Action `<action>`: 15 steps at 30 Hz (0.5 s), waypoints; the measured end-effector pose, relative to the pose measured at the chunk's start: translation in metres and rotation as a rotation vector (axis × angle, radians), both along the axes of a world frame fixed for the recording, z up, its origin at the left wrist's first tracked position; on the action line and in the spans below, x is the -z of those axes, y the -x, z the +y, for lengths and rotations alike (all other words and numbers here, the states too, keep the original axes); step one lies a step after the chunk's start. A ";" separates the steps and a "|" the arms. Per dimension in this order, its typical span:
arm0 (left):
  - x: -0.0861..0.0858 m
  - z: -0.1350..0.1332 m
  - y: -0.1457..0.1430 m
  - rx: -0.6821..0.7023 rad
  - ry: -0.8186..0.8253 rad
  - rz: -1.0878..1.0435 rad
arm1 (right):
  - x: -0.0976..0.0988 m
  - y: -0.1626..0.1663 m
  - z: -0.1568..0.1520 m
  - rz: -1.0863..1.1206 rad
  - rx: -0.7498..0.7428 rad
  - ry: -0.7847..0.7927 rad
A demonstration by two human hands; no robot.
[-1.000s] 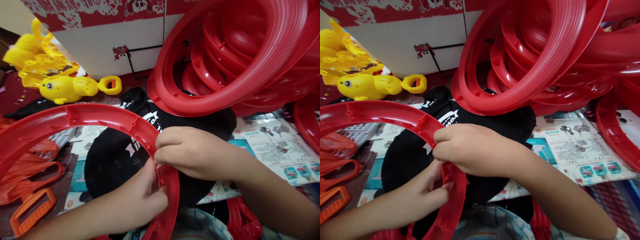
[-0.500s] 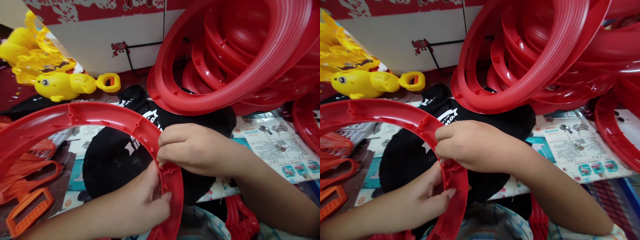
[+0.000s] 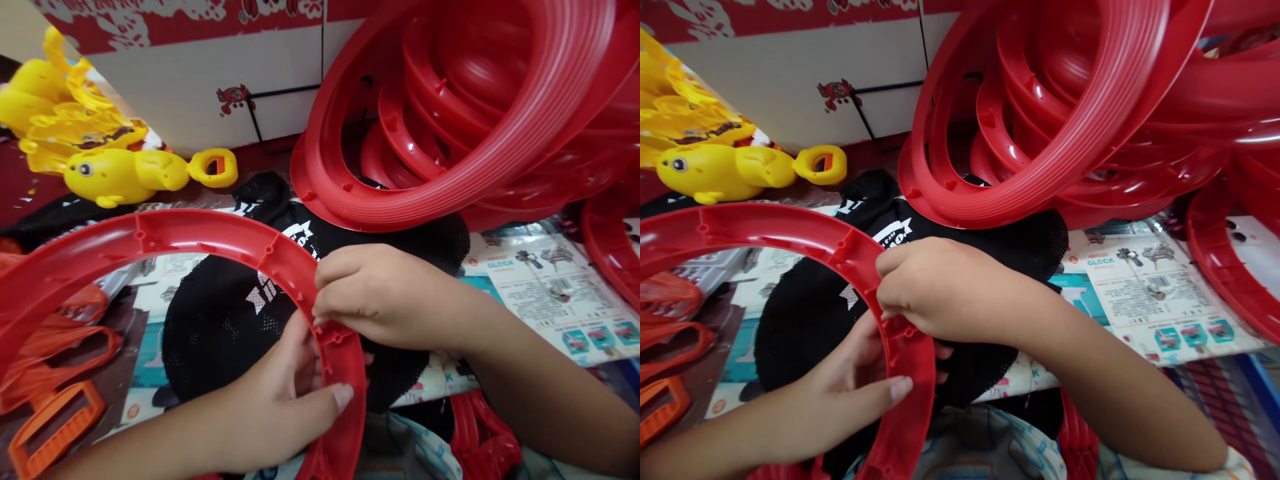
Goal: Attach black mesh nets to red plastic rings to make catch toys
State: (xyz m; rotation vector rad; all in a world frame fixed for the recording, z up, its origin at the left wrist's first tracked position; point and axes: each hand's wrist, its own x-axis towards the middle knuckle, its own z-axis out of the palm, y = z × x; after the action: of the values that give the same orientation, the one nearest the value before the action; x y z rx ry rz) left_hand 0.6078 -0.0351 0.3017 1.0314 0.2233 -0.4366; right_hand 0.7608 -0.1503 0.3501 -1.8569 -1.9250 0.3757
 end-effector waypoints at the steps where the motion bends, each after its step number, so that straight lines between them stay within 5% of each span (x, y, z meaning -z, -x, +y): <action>1: 0.000 0.000 -0.002 -0.047 0.020 -0.002 | 0.000 0.001 0.000 -0.013 0.003 0.012; 9: 0.011 0.005 -0.012 -0.312 -0.127 -0.119 | 0.004 0.005 0.000 -0.234 0.081 -0.082; 15: 0.012 0.007 -0.007 -0.142 -0.185 -0.140 | 0.004 0.004 -0.002 -0.280 0.070 -0.188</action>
State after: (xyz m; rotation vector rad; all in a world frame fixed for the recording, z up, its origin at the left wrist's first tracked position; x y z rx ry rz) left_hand 0.6152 -0.0279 0.2893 1.2143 0.2134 -0.2163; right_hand 0.7570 -0.1527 0.3463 -1.9254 -1.9861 -0.0914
